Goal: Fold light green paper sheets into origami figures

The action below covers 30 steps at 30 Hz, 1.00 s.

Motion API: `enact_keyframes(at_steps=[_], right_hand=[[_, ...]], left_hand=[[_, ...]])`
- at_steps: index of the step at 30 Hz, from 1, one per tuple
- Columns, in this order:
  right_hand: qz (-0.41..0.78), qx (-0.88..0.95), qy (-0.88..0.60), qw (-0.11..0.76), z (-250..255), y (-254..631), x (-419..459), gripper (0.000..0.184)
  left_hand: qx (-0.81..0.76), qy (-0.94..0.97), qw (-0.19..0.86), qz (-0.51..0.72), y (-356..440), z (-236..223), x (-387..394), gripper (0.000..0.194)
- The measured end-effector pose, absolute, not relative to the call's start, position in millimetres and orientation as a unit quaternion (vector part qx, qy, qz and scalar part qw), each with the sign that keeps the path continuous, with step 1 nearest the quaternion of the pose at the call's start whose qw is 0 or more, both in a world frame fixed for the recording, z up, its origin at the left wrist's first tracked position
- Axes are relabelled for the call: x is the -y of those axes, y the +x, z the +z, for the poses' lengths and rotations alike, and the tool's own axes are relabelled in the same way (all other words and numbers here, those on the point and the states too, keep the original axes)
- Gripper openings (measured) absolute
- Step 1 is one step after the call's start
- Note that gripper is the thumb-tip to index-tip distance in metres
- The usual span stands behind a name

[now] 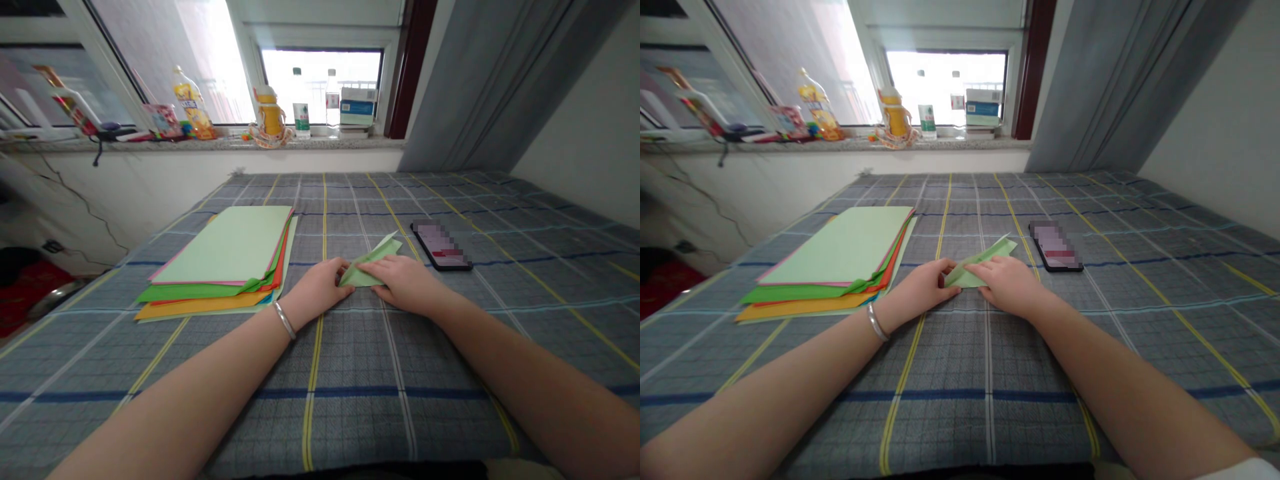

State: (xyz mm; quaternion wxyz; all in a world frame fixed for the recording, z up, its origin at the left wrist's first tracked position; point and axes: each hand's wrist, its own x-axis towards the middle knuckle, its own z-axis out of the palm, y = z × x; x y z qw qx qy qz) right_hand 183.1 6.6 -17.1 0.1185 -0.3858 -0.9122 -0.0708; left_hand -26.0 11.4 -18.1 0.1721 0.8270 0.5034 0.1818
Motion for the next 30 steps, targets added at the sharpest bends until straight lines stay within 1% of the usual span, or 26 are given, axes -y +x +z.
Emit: enact_keyframes(at_steps=[4,10,15,20,25,30], right_hand=[[-0.058,0.921,-0.367,0.12,-17.6,178.4,-6.6,0.028],[-0.009,0.904,-0.387,0.179,-25.7,168.2,-9.8,0.024],[0.038,0.891,-0.399,0.213,-32.0,163.1,-17.3,0.015],[0.071,0.876,-0.426,0.215,-36.2,160.2,-21.1,0.011],[0.074,0.866,-0.448,0.209,-38.4,158.0,-21.1,0.012],[0.079,0.864,-0.453,0.205,-39.4,155.8,-20.8,0.009]], left_hand=[[-0.498,0.821,0.194,0.2,-26.6,-20.6,-14.0,0.032],[-0.498,0.819,0.198,0.204,-28.8,-24.1,-17.9,0.033],[-0.502,0.819,0.199,0.196,-30.3,-25.1,-20.0,0.03],[-0.508,0.822,0.184,0.182,-31.9,-22.9,-22.3,0.026],[-0.513,0.826,0.175,0.157,-32.8,-20.0,-23.8,0.02],[-0.509,0.836,0.143,0.146,-32.5,-20.4,-22.2,0.015]])
